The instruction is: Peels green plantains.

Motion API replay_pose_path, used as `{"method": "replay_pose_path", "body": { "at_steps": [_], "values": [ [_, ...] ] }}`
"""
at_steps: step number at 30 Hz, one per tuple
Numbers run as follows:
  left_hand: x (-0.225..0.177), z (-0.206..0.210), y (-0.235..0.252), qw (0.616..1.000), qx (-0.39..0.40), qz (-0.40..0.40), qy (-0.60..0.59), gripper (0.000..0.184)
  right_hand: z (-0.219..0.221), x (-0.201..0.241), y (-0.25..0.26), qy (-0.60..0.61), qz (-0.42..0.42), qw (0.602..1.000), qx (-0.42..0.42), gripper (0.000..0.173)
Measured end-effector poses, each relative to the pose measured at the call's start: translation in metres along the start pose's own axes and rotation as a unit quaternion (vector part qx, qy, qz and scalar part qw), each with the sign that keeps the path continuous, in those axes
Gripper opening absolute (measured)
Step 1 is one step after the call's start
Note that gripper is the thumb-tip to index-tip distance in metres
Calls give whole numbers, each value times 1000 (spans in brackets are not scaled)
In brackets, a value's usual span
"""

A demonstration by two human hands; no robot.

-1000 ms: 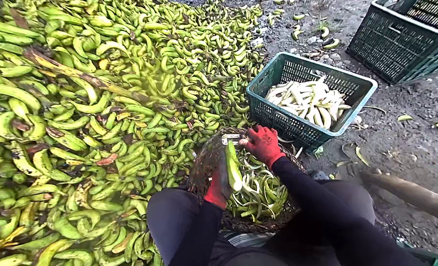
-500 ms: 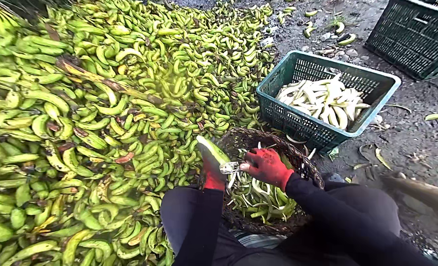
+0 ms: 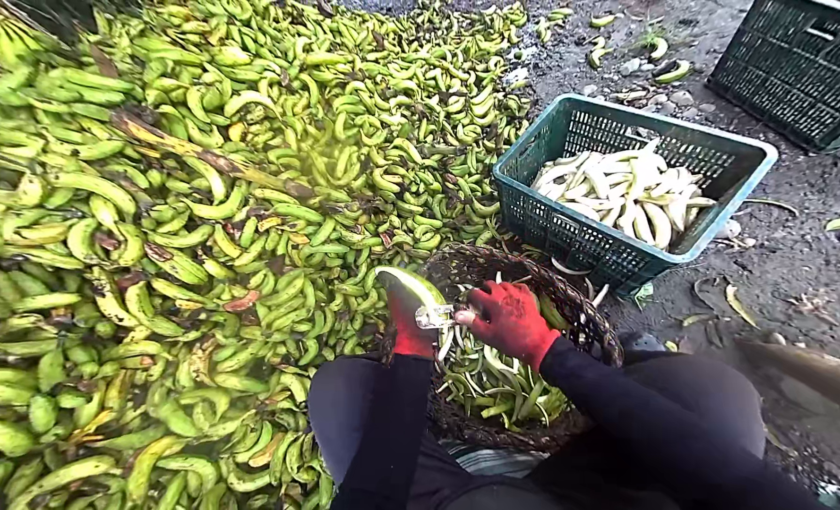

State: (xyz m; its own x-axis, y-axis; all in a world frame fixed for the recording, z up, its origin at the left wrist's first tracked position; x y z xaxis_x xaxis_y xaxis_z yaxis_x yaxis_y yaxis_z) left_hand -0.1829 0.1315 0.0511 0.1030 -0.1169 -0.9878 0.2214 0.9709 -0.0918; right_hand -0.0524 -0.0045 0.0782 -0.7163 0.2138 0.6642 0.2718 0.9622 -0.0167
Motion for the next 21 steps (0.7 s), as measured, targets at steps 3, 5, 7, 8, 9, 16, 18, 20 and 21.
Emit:
{"method": "replay_pose_path", "body": {
  "at_steps": [3,5,7,8,9,16,18,20,21],
  "values": [
    [-7,14,-18,996,12,-37,75,66,-9,-20,18,-13,22,999,-32,56],
    [-6,24,-43,982,119,-61,136,64,-15,-44,37,-26,50,997,-61,57],
    [-7,29,-65,958,232,-76,152,54,-20,-60,47,-14,87,993,-78,57],
    [-6,29,-67,962,223,-77,135,50,-20,-60,46,0,90,992,-85,57],
    [-4,26,-61,977,168,-71,114,51,-18,-53,42,8,76,993,-88,57],
    [-19,2,-14,994,-38,33,96,55,-2,-8,8,-10,4,1000,-16,62],
    [-12,6,-35,983,97,-26,151,54,-7,-27,26,-11,18,999,-36,58],
    [-3,7,-53,951,250,-88,160,51,-14,-47,40,-21,43,997,-62,54],
    [0,6,-57,939,286,-99,163,50,-15,-53,43,-19,58,996,-70,54]
  ]
}}
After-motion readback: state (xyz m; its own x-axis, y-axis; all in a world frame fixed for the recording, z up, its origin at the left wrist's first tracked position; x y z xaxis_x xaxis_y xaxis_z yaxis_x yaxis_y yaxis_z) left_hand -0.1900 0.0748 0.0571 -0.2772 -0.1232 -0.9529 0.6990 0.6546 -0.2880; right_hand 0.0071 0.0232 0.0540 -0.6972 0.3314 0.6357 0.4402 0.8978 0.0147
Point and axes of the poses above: each hand's wrist, its own y-axis towards the middle knuckle, its own z-axis out of the palm, x = y × z, the point moved 3 cm from there along y, towards the middle knuckle, and after that the axes turned 6 degrees about y, right-handed, at the moved point
